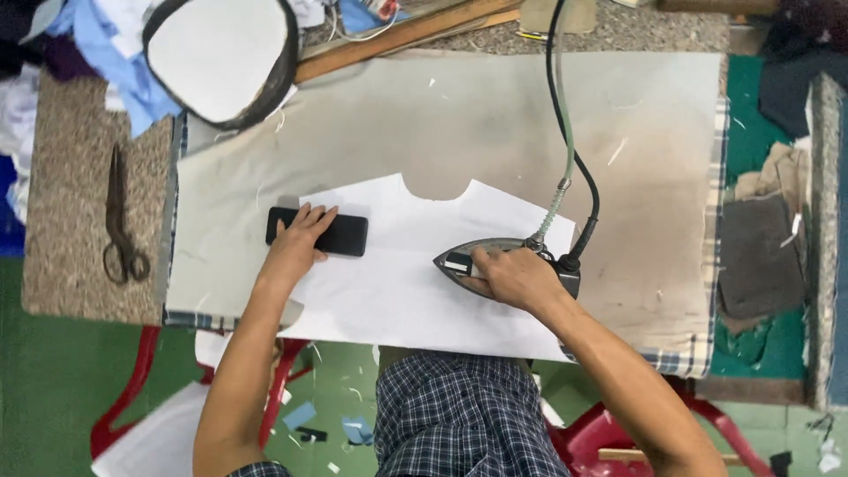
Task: The person irons a white piece of fabric on a workbench using a steam iron. They repeatedly smooth the fabric with their hands and use a black rectangular object to press down on the material while ironing.
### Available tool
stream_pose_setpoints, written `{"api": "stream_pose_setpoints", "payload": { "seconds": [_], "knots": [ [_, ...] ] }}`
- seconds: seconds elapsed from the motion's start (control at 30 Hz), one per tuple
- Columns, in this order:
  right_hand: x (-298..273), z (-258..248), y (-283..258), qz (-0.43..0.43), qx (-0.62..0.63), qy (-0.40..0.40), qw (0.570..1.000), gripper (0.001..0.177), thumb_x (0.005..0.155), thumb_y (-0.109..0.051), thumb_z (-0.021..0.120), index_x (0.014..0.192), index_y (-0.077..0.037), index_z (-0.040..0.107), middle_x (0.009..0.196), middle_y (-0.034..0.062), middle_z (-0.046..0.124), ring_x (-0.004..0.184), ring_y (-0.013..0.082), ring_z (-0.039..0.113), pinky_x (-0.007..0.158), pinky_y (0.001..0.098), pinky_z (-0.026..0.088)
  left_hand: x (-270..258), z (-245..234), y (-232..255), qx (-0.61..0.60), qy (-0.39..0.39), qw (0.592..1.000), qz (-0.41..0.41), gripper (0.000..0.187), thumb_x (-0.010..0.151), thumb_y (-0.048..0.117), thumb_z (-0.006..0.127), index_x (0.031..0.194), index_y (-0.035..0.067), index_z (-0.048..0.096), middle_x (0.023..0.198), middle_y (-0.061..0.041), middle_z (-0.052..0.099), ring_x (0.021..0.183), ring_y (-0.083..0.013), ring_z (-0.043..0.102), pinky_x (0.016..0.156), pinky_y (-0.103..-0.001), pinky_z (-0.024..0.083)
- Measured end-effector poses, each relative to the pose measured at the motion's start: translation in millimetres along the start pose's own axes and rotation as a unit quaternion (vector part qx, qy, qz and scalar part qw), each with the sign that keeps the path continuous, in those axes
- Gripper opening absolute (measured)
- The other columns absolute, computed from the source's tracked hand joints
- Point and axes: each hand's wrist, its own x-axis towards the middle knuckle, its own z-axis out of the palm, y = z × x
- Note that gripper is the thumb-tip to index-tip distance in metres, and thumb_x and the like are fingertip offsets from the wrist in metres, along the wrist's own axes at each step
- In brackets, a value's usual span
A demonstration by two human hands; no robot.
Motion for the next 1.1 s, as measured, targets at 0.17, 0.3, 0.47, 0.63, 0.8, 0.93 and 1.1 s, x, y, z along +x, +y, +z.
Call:
{"api": "stream_pose_setpoints", "payload": {
  "seconds": [0.17,0.3,0.47,0.63,0.8,0.93,1.1],
  "knots": [
    [35,21,-34,0.102,0.063,0.083,0.989,0.044,0.100,-0.056,0.049,0.108,-0.012,0.055,0.088,0.0194,0.074,0.080,0.0344,0.076,0.073,0.0431,0.060,7,-12,-11,0.055,0.002,0.992,0.114,0.085,0.088,0.014,0.073,0.161,0.026,0.032,0.163,-0.011,0.036,0.153,-0.0320,0.024,0.120,-0.070,0.006],
    [40,13,-48,0.226,0.113,0.148,0.956,0.045,0.100,-0.055,0.048,0.106,-0.011,0.054,0.086,0.0209,0.074,0.079,0.0384,0.076,0.072,0.0479,0.060,16,4,3,0.022,0.029,0.971,0.236,0.077,0.091,0.022,0.072,0.160,0.022,0.035,0.157,-0.017,0.041,0.148,-0.0355,0.031,0.120,-0.067,0.001],
    [25,25,-28,0.350,0.164,0.191,0.902,0.041,0.101,-0.050,0.050,0.103,-0.010,0.055,0.084,0.0200,0.074,0.080,0.0378,0.076,0.072,0.0476,0.060,45,51,51,0.047,0.101,0.910,0.399,0.072,0.087,0.034,0.076,0.153,0.025,0.046,0.146,-0.016,0.050,0.138,-0.0332,0.042,0.119,-0.059,0.019],
    [-7,39,-3,0.443,0.188,0.195,0.854,0.046,0.101,-0.052,0.048,0.103,-0.007,0.054,0.084,0.0239,0.073,0.083,0.0422,0.075,0.075,0.0524,0.058,74,92,109,0.052,0.183,0.854,0.483,0.065,0.088,0.052,0.071,0.147,0.032,0.052,0.130,-0.012,0.053,0.122,-0.0291,0.050,0.108,-0.048,0.038],
    [-25,54,23,0.491,0.181,0.201,0.828,0.045,0.101,-0.052,0.048,0.105,-0.008,0.054,0.086,0.0230,0.074,0.086,0.0410,0.076,0.077,0.0516,0.059,68,85,147,0.073,0.197,0.851,0.481,0.058,0.091,0.049,0.068,0.144,0.027,0.057,0.125,-0.013,0.055,0.118,-0.0283,0.051,0.103,-0.044,0.042],
    [-31,48,36,0.502,0.199,0.193,0.819,0.045,0.102,-0.051,0.047,0.108,-0.007,0.053,0.087,0.0239,0.074,0.087,0.0417,0.075,0.079,0.0520,0.059,69,87,148,0.076,0.201,0.848,0.485,0.059,0.089,0.046,0.070,0.144,0.029,0.056,0.127,-0.014,0.054,0.119,-0.0287,0.050,0.102,-0.045,0.042],
    [-32,44,44,0.501,0.196,0.215,0.815,0.043,0.103,-0.049,0.049,0.106,-0.007,0.055,0.084,0.0231,0.074,0.085,0.0406,0.076,0.076,0.0511,0.059,66,83,150,0.071,0.198,0.849,0.485,0.059,0.091,0.047,0.069,0.145,0.028,0.056,0.129,-0.015,0.054,0.120,-0.0298,0.051,0.102,-0.046,0.041]
  ]
}}
